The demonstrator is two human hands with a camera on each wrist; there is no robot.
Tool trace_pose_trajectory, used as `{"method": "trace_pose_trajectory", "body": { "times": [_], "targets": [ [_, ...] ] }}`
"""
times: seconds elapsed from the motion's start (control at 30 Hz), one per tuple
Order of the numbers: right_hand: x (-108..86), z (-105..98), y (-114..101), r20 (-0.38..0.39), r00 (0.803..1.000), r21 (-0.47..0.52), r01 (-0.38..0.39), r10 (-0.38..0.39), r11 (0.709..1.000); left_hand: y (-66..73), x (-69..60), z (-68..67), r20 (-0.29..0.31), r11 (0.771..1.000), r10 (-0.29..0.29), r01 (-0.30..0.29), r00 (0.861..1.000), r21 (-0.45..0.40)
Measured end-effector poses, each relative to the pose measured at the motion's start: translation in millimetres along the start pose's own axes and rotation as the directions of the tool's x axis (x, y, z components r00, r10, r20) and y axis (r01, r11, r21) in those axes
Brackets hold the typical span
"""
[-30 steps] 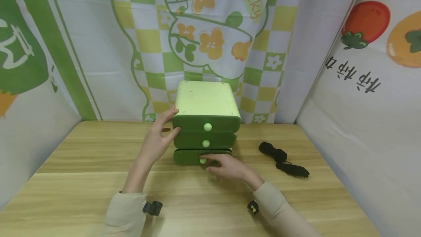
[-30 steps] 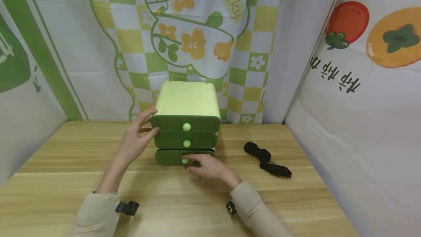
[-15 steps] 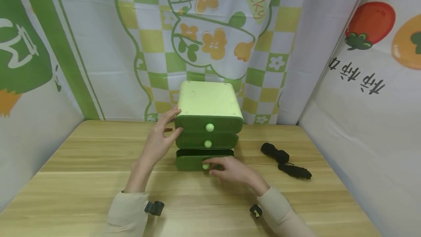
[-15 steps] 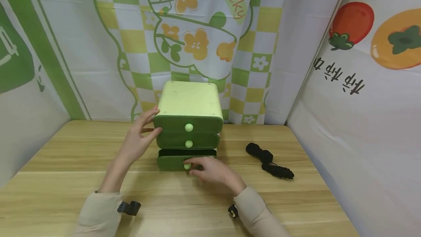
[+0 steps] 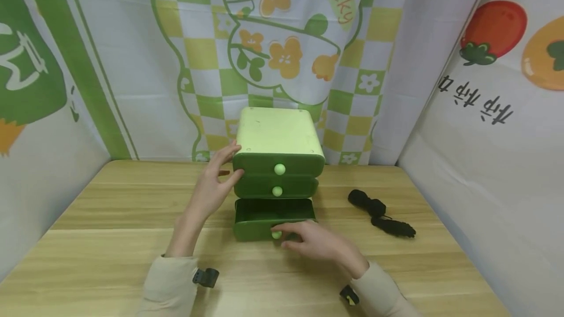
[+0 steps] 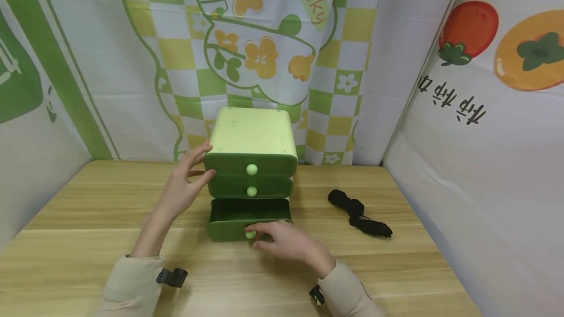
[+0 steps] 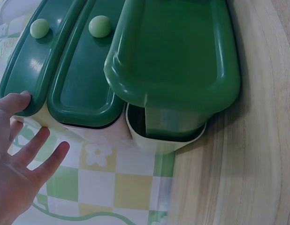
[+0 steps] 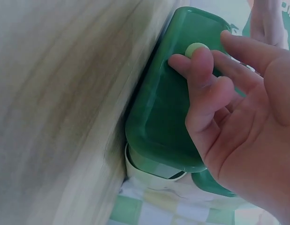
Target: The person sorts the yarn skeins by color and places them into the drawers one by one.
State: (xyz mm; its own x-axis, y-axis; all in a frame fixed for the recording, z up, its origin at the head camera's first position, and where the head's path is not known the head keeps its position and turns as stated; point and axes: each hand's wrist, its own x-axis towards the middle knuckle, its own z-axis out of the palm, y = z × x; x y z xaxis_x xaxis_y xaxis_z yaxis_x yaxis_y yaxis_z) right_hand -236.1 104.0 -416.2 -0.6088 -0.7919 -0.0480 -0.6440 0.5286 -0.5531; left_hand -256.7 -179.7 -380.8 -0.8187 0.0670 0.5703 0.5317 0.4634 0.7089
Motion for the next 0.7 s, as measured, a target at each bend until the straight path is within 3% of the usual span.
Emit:
{"method": "trace_pose_trajectory", "body": {
  "times": [0.4, 0.7],
  "targets": [
    [-18.3, 5, -16, 0.066, 0.997, -0.017, -0.032, 0.033, 0.999, -1.1, -0.2, 0.7, 0.000, 1.000, -0.002, 0.002, 1.000, 0.003],
    [-22.5, 11, -21, 0.056, 0.998, -0.056, -0.026, 0.029, 0.998, -1.5, 0.6, 1.5, -0.001, 1.000, -0.001, 0.001, 1.000, -0.001]
  ]
}}
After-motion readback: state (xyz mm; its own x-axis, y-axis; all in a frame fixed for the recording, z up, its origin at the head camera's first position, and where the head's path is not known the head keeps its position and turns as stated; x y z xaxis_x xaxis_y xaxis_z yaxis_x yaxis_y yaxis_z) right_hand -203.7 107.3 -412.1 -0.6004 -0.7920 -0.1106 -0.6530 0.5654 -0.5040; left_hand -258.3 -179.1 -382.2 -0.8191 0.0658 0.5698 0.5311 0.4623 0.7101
